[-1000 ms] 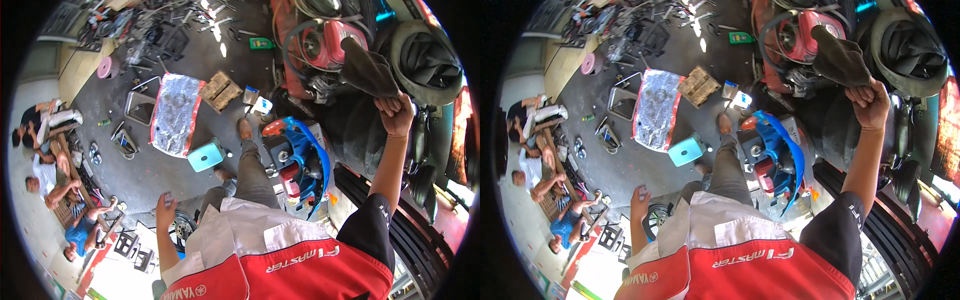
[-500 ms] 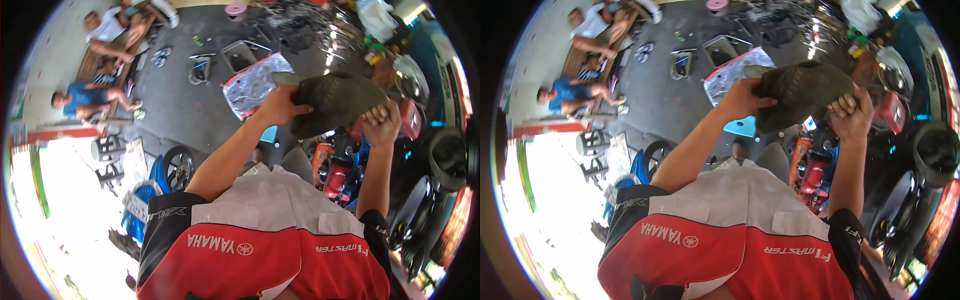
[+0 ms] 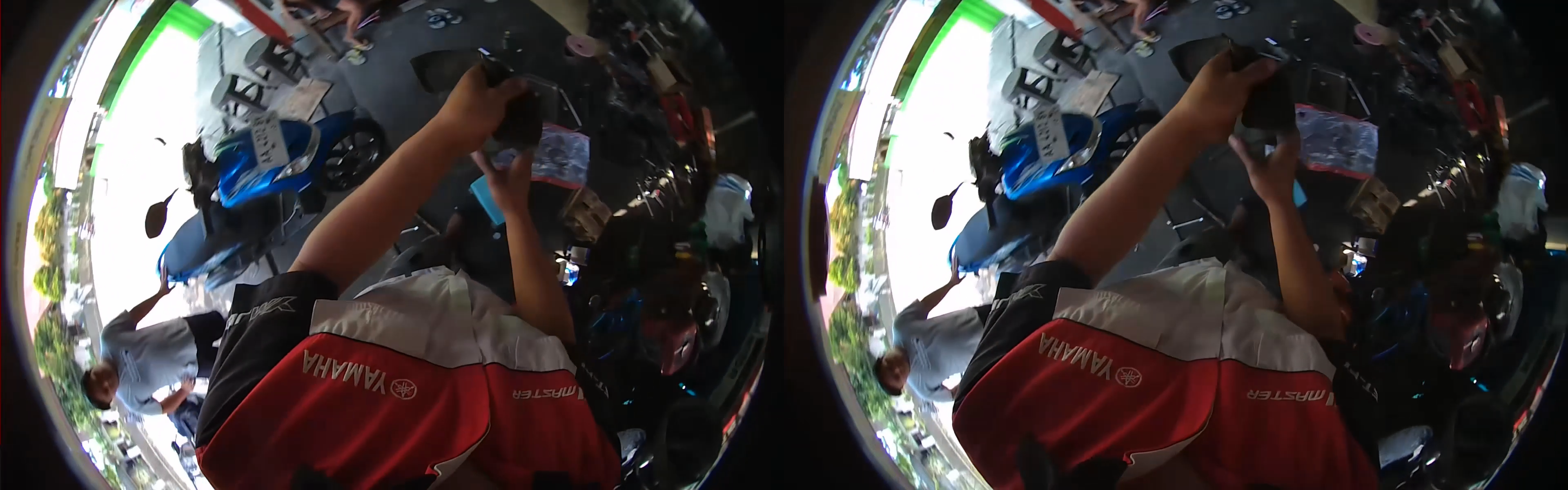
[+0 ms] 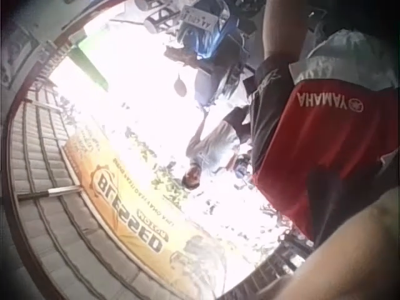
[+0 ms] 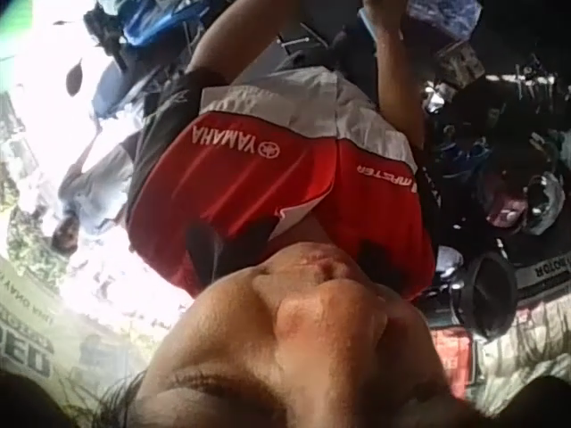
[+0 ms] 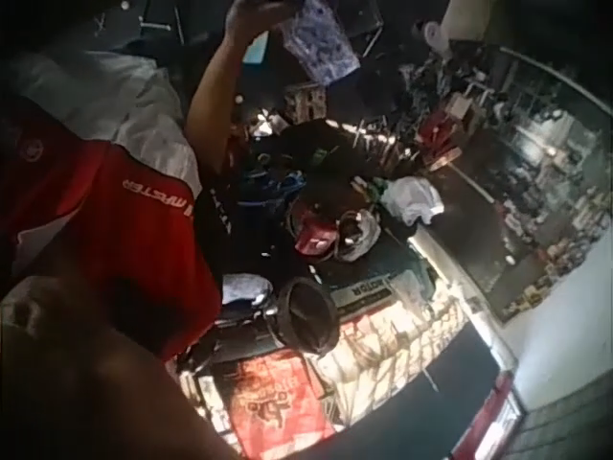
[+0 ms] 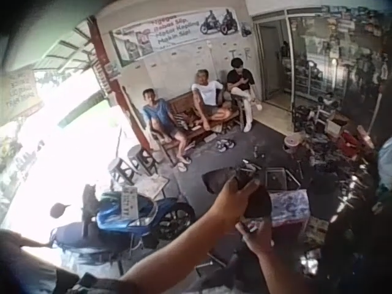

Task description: Repairing and servicing the front assembly of a motorcycle using hand tools.

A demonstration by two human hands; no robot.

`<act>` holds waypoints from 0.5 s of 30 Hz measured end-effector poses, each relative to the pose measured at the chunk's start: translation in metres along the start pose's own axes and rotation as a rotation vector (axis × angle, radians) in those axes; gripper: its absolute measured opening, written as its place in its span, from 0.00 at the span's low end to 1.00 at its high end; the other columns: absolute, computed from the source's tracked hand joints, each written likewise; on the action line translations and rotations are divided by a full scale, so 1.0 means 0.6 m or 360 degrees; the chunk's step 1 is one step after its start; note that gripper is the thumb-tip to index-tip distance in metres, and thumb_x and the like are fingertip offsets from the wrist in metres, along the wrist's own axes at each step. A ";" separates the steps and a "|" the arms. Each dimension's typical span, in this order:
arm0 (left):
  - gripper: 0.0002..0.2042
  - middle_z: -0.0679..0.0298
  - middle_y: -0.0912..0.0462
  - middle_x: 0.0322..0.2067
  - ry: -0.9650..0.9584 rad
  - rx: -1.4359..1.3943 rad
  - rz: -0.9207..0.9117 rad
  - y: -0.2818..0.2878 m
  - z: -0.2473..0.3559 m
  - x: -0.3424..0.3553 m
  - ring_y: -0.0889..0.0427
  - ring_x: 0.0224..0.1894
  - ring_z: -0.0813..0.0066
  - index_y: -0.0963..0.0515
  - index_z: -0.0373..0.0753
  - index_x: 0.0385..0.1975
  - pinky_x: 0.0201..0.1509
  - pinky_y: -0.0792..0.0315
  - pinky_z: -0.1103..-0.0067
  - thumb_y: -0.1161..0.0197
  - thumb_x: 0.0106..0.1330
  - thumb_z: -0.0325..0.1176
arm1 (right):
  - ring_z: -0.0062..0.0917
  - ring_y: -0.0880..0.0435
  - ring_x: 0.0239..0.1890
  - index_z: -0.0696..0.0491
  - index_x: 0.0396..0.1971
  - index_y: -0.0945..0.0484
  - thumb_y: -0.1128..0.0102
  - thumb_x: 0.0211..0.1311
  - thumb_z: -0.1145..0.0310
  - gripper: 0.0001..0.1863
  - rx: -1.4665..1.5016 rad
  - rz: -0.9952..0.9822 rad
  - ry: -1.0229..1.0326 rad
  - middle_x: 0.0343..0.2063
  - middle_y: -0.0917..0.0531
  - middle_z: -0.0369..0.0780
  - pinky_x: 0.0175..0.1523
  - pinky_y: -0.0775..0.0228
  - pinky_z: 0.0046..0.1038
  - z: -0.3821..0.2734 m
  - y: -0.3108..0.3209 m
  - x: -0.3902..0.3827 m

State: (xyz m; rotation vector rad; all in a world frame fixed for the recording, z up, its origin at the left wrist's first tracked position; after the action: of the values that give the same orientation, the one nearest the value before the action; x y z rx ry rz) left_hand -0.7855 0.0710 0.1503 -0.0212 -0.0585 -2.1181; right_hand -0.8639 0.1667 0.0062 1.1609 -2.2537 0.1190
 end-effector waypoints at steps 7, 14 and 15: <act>0.10 0.57 0.16 0.36 -0.0022 -0.0927 0.0757 0.205 0.047 -0.214 0.14 0.37 0.68 0.24 0.31 0.44 0.41 0.19 0.73 0.37 0.70 0.30 | 0.50 0.17 0.45 0.61 0.44 0.23 0.32 0.55 0.69 0.18 -0.0583 -0.0636 -0.0285 0.36 0.17 0.55 0.47 0.26 0.44 0.065 -0.125 -0.152; 0.06 0.59 0.16 0.37 -0.0170 -0.1180 0.1469 0.562 -0.068 -0.493 0.15 0.41 0.68 0.21 0.34 0.42 0.46 0.21 0.75 0.43 0.72 0.27 | 0.47 0.16 0.46 0.56 0.45 0.22 0.34 0.54 0.71 0.17 -0.0656 -0.1143 -0.0166 0.39 0.15 0.52 0.49 0.25 0.42 0.060 -0.246 -0.248; 0.06 0.60 0.16 0.39 -0.0113 -0.1222 0.1506 0.611 -0.088 -0.547 0.16 0.43 0.68 0.21 0.35 0.42 0.47 0.21 0.76 0.43 0.72 0.26 | 0.47 0.15 0.45 0.57 0.44 0.22 0.34 0.54 0.71 0.16 -0.0689 -0.1213 -0.0108 0.38 0.15 0.51 0.48 0.24 0.42 0.053 -0.269 -0.244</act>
State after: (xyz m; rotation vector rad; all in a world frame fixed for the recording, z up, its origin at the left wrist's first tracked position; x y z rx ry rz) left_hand -0.3012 0.1572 0.0970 -0.4814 0.6086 -1.0902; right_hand -0.6902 0.1614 -0.1293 1.6772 -1.6203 -0.6766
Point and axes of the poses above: each hand's wrist, its own x-axis towards the middle knuckle, its own y-axis out of the back of the hand, z = x × y, the point moved 4 cm from there along x, towards the middle knuckle
